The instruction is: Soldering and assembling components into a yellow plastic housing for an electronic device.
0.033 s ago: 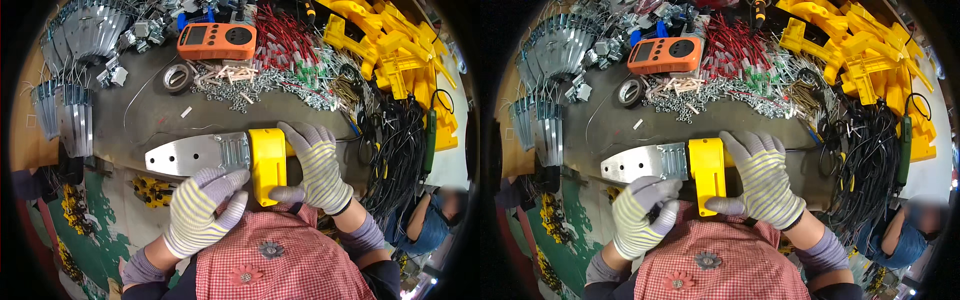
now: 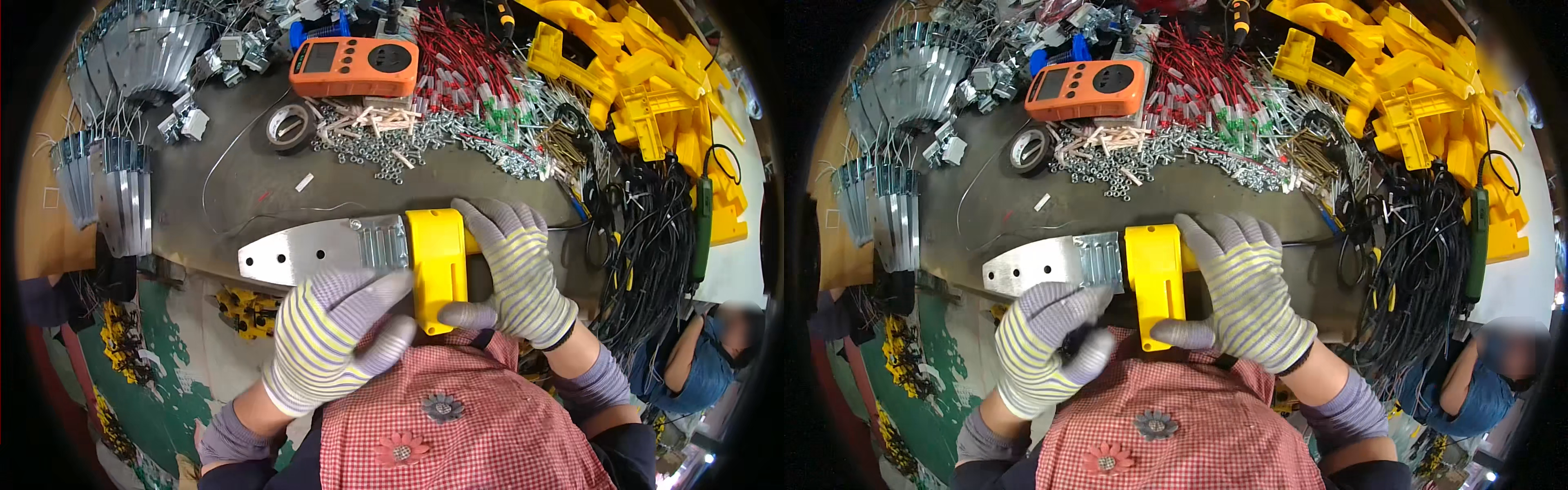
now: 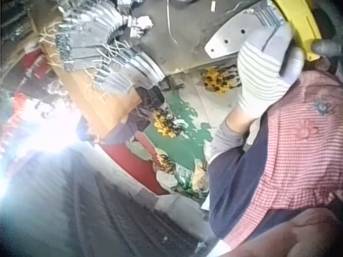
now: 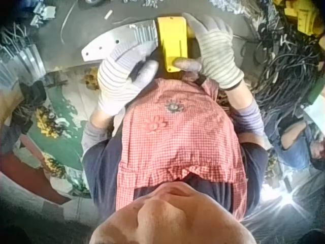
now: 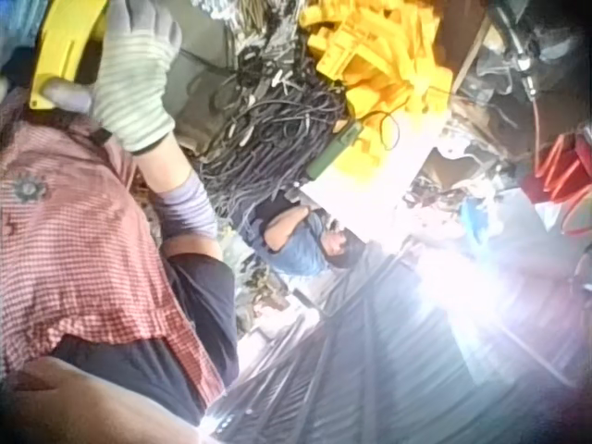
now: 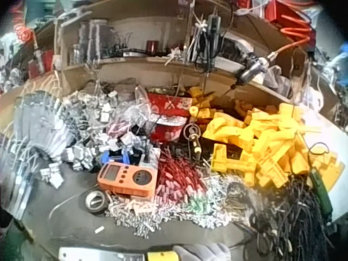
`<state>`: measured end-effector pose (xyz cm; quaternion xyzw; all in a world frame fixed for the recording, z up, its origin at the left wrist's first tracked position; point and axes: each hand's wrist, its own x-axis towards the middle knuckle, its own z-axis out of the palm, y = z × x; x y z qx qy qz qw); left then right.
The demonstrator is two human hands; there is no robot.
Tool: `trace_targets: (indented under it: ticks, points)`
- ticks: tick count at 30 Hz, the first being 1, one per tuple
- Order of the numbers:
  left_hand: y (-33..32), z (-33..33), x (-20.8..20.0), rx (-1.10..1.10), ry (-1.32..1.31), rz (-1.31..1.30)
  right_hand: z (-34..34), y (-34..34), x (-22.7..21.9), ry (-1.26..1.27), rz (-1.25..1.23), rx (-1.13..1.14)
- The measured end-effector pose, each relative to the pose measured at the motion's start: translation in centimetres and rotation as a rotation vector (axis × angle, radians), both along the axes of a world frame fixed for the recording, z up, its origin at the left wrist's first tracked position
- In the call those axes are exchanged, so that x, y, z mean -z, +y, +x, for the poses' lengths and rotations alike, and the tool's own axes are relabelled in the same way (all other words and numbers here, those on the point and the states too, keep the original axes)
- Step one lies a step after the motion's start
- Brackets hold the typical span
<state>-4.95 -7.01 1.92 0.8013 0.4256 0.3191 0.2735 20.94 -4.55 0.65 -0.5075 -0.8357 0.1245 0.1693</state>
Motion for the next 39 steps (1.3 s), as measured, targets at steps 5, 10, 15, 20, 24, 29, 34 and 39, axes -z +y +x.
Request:
trace_targets:
  ticks: [5, 10, 15, 20, 24, 29, 34, 39]
  points:
    - [4.7, 4.1, 0.8, 0.227, 0.345, 0.143, -0.6, 0.1, -0.9, -0.024, -0.011, 0.003]
    - [4.9, 4.2, 1.6, 0.194, 0.390, 0.215, 1.4, 2.8, -2.4, 0.029, -0.132, -0.074]
    - [5.1, 4.5, 1.6, 0.256, 0.461, 0.251, 3.0, 6.3, 0.7, -0.026, -0.189, -0.015]
    - [5.1, 4.8, 1.5, 0.276, 0.497, 0.287, 2.4, 3.8, 0.9, -0.004, -0.074, 0.179]
    - [5.2, 4.8, 1.5, 0.307, 0.492, 0.303, 2.9, 4.6, 0.4, 0.008, -0.256, 0.119]
    - [5.4, 4.7, 2.0, 0.312, 0.490, 0.323, 4.8, 6.9, 2.4, -0.001, -0.191, -0.158]
    - [5.6, 4.3, 2.2, 0.330, 0.474, 0.330, 3.0, 4.9, 0.5, 0.060, -0.248, 0.124]
    - [5.4, 4.2, 0.9, 0.354, 0.554, 0.288, 2.6, 4.1, 0.9, 0.057, -0.133, 0.194]
